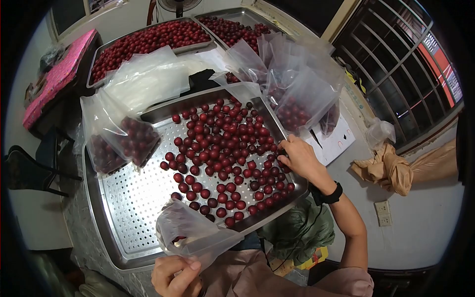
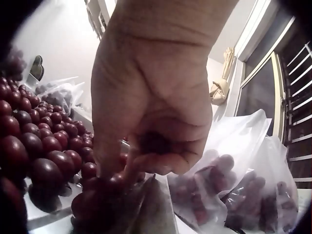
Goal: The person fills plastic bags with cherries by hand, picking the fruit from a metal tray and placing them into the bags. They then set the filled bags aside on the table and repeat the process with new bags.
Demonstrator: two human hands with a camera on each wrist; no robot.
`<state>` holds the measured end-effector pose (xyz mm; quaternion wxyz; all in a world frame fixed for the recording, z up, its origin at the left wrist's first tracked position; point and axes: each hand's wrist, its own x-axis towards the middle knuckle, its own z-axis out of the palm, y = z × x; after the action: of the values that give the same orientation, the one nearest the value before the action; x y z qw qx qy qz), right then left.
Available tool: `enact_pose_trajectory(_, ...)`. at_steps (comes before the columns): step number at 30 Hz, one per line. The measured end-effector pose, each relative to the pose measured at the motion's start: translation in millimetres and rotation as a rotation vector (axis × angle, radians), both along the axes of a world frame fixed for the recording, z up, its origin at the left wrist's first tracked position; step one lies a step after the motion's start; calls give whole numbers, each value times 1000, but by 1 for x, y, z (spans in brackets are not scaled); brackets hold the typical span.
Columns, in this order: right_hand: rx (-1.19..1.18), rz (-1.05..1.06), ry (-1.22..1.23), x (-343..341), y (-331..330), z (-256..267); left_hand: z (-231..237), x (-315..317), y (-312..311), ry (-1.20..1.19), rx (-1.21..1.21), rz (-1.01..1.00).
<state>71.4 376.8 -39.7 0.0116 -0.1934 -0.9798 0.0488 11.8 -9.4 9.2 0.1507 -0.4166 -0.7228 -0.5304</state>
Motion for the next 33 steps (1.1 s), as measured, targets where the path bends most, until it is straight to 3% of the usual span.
enact_pose_trajectory(4,4,3,-16,-2,-1,1,-1,0,0,1,6,-2)
enact_pose_trajectory(9,-108,214,31,-5,-6,2,-2,0,1,3,0,3)
enact_pose_trajectory(12,-56,270,26,-7,-3,-9,-1,-1,-1,2,-14,5)
enact_pose_trajectory(16,-88,246,-5,-9,-6,-1,-16,4,0,38,-42,118)
enact_pose_trajectory(19,-133,272,61,-8,-14,12,-15,3,-1,5,-10,82)
enact_pose_trajectory(24,-1189,-64,69,-1,-53,59,-11,-8,-14,-12,-67,-32)
enact_pose_trajectory(26,-1574,7,89,4,-76,80,-11,-9,-15,5,-93,-110)
enact_pose_trajectory(30,-1677,75,-157,11,-128,122,-15,-6,-13,26,-49,-102)
enact_pose_trajectory(33,-1386,43,-380,-1,-164,147,-19,-2,-15,23,-25,-93)
